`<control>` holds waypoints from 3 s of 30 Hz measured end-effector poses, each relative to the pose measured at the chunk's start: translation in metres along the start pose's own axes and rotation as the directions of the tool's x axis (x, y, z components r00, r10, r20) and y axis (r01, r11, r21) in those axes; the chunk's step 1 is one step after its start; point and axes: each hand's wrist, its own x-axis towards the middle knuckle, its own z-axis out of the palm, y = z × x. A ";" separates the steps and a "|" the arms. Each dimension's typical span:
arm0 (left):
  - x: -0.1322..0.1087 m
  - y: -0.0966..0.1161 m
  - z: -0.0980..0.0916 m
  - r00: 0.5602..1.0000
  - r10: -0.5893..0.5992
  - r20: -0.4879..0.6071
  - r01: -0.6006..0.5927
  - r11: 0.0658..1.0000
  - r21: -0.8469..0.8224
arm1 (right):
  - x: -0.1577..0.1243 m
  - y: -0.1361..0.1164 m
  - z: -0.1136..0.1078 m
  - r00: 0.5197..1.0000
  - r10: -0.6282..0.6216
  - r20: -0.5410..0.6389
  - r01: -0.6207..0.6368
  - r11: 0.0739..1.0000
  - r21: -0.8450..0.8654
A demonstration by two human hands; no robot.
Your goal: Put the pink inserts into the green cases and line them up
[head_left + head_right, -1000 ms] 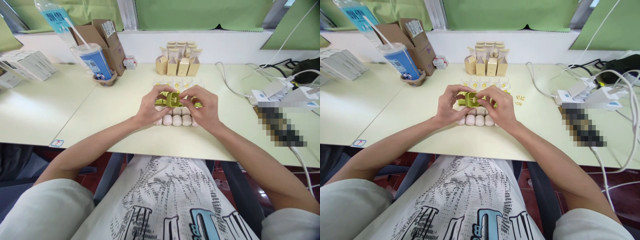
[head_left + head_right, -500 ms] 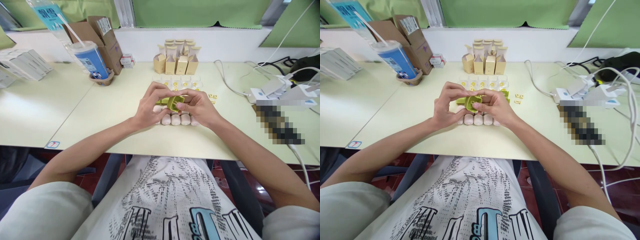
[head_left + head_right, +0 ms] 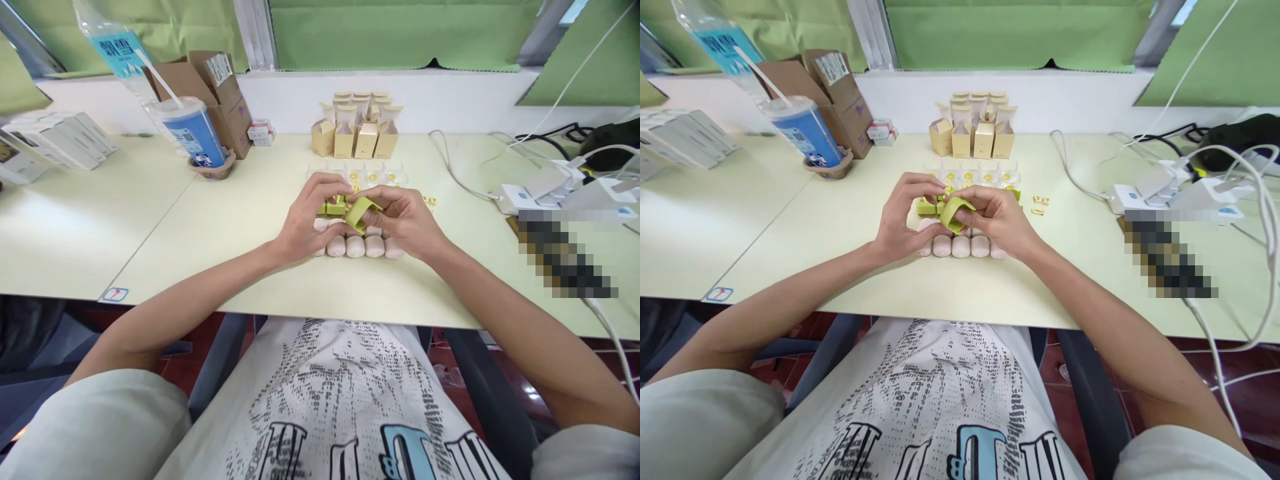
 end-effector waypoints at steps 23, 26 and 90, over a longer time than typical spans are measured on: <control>0.018 0.003 -0.012 0.835 -0.398 0.380 0.527 0.777 -0.344 | -0.009 -0.001 0.016 0.955 -0.292 0.040 0.277 0.840 -0.466; 0.018 0.001 -0.014 0.833 -0.394 0.388 0.524 0.787 -0.324 | -0.011 -0.002 0.019 0.950 -0.310 0.030 0.286 0.830 -0.478; 0.001 -0.061 -0.017 0.385 -0.923 0.025 0.909 0.374 -0.182 | 0.024 0.063 -0.071 0.954 -0.301 -0.016 0.116 0.414 -0.903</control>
